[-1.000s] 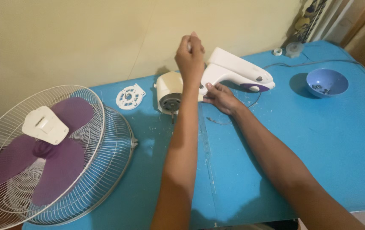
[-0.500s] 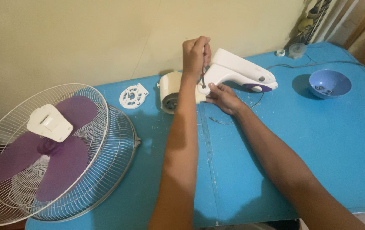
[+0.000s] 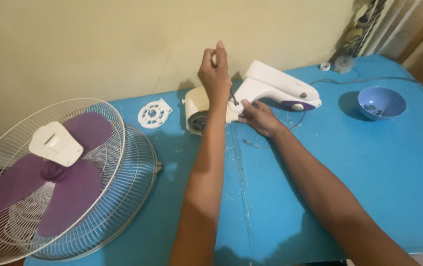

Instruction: The person assembles the internal components of an electric fan on a blue table. They attach the motor housing to the fan stand using a screw and screwdriver, then fit the fan blade hub onto the motor shaft and secure it with a nut.

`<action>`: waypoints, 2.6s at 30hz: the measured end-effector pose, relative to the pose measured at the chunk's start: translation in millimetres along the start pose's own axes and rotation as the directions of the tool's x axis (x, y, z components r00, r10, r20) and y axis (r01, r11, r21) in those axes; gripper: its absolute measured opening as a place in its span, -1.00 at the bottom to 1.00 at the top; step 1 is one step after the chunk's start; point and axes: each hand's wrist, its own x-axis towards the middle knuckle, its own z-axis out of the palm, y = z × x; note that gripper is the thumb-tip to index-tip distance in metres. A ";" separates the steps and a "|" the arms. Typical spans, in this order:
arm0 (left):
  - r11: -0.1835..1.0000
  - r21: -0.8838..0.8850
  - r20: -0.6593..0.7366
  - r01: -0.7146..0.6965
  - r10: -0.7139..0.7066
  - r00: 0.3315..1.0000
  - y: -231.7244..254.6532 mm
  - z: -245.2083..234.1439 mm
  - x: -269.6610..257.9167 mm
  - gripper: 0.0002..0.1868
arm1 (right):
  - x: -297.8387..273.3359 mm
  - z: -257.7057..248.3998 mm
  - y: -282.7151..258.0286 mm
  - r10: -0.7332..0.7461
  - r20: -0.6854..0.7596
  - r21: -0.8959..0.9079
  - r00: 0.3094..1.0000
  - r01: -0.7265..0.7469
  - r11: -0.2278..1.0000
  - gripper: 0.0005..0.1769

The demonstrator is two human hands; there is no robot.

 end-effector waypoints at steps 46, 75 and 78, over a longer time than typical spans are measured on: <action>0.662 0.717 0.483 -0.219 -0.245 0.841 -54.8 -37.8 54.0 -0.23 | 29.4 87.9 -194.0 -0.291 0.506 -0.820 0.812 0.558 0.130 -0.47; 0.403 0.890 0.424 -0.214 -0.556 0.715 -85.5 -83.4 24.5 -0.39 | 40.0 103.8 -161.6 -0.508 0.476 -0.765 0.718 0.623 0.164 -0.58; 0.449 0.867 0.437 -0.216 -0.478 0.762 -90.1 -86.2 23.5 -0.39 | 33.4 108.1 -154.9 -0.626 0.404 -0.810 0.667 0.579 0.094 -0.58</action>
